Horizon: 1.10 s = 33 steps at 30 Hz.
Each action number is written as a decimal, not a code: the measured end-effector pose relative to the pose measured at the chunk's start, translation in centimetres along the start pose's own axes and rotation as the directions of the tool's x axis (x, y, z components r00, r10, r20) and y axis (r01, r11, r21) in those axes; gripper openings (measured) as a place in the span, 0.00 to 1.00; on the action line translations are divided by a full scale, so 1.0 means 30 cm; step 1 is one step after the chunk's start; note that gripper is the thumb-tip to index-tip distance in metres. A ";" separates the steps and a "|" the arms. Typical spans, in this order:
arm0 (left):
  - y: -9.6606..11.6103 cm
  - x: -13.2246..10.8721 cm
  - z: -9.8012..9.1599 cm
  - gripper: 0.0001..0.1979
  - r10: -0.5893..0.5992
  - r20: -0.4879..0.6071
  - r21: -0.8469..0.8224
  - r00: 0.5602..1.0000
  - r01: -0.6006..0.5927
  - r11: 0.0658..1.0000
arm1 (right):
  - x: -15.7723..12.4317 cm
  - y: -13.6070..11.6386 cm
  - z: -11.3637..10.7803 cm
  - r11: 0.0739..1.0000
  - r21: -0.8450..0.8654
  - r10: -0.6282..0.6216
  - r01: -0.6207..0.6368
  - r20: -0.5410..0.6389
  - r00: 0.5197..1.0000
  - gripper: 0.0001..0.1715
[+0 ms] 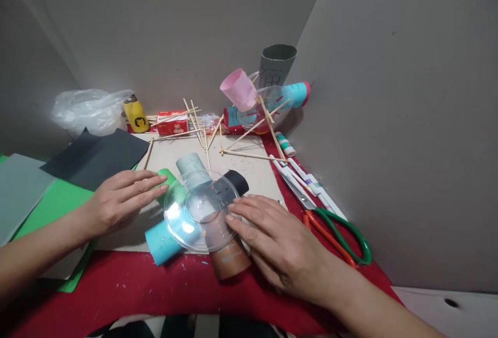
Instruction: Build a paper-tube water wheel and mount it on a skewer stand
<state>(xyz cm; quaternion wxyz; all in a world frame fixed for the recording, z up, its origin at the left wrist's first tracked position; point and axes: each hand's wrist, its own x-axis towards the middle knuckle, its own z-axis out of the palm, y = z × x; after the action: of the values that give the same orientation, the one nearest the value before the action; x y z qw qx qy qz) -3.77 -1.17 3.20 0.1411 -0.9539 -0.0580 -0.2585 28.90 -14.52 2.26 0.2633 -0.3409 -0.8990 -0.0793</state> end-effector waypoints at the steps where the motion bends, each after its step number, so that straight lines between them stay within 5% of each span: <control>1: 0.001 0.006 -0.013 0.18 -0.012 -0.026 -0.001 1.000 0.012 1.000 | 0.010 -0.006 -0.008 1.000 -0.003 0.005 -0.005 -0.020 1.000 0.32; 6: 0.044 0.073 -0.057 0.21 -0.142 -0.108 -0.117 0.984 0.130 0.985 | 0.067 -0.020 0.017 0.991 -0.103 0.081 -0.081 0.000 0.997 0.22; 12: 0.096 0.161 0.017 0.36 -0.171 0.332 -0.237 0.928 0.257 0.937 | 0.095 -0.001 0.092 0.955 -0.267 0.169 -0.132 0.122 0.978 0.37; 18: 0.076 0.161 0.095 0.38 -0.160 0.492 -0.227 0.856 0.304 0.925 | 0.094 0.005 0.098 0.948 -0.266 0.241 -0.174 0.244 0.939 0.40; 28: 0.066 0.157 0.071 0.37 -0.186 0.459 -0.276 0.869 0.339 0.899 | 0.094 0.006 0.089 0.956 -0.240 0.218 -0.166 0.212 0.952 0.39; 33: 0.037 0.117 -0.011 0.31 -0.387 0.200 -0.364 0.900 0.435 0.824 | 0.072 -0.002 0.028 0.955 -0.230 0.209 -0.187 0.076 0.975 0.35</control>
<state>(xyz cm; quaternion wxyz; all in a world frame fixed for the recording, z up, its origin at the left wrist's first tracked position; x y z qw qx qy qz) -0.71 -2.21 4.99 -0.1196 -0.9407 -0.2162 -0.2326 27.14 -13.07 2.70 0.1851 -0.4602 -0.8578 -0.1350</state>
